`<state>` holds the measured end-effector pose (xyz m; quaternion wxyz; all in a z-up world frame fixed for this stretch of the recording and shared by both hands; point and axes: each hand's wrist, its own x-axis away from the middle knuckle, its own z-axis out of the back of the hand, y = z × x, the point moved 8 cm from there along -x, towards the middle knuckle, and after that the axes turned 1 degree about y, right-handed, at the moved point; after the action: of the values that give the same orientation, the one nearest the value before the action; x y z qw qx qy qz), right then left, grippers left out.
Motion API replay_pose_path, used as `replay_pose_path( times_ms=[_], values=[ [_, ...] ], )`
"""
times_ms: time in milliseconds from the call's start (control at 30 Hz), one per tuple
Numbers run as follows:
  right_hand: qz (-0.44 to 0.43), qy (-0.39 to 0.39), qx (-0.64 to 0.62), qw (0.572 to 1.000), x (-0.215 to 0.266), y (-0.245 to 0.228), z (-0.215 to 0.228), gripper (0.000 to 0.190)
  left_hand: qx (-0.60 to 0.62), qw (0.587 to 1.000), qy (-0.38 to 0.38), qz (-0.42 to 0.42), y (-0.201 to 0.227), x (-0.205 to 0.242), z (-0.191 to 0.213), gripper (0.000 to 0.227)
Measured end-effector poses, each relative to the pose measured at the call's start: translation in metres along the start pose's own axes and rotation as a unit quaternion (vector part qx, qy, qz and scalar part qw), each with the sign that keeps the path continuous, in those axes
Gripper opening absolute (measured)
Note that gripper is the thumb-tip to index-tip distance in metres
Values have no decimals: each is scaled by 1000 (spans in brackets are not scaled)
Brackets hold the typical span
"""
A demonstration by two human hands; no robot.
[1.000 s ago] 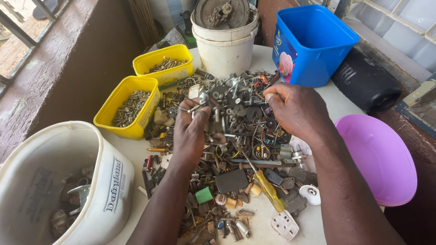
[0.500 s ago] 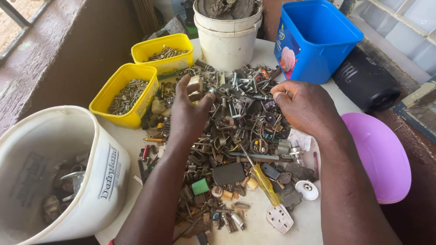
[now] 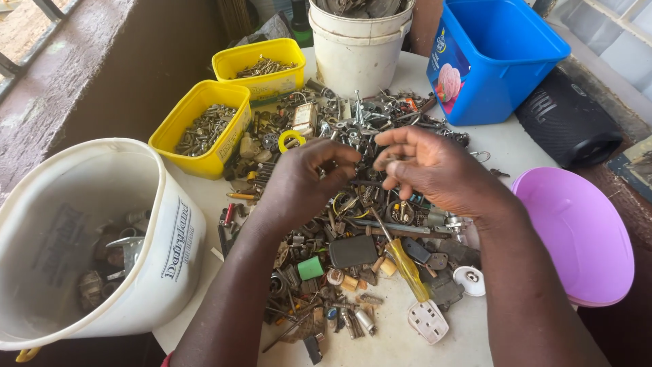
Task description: The person sorts a large pile of mixed metal hardware on a table, picking up various items like screws, bolts, and lock cylinders. They separate the items by hand, placing selected pieces into different colored buckets and containers while continuing to sift through the remaining pile.
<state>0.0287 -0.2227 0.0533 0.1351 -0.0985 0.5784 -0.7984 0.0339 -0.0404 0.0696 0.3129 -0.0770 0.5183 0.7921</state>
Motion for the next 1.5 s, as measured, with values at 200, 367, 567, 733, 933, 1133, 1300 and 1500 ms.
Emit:
replay_pose_path(
  times_ms=[200,367,567,733,933,1133,1300,1500],
  values=[
    [27,-28,7,999,-9,17,-19,66,41,999,8,4,-19,6,-16,29],
    [-10,-37,6,999,-10,20,-26,66,49,999,0,-11,-26,1,-12,20],
    [18,5,-25,1000,-20,28,-15,53,93,995,19,-2,-41,1,-6,20],
    [40,13,7,999,-28,32,-15,42,111,993,39,8,-57,-3,-5,20],
    [74,82,-69,992,-34,42,-19,41,127,991,51,2,-56,-3,1,19],
    [91,90,-70,989,-33,47,-23,36,81,995,53,-24,-44,2,22,20],
    [75,63,112,989,-26,33,-36,12,80,985,151,10,-67,6,45,15],
    [80,76,213,971,-13,-2,-42,13,5,970,241,33,-65,12,73,23]
  ],
)
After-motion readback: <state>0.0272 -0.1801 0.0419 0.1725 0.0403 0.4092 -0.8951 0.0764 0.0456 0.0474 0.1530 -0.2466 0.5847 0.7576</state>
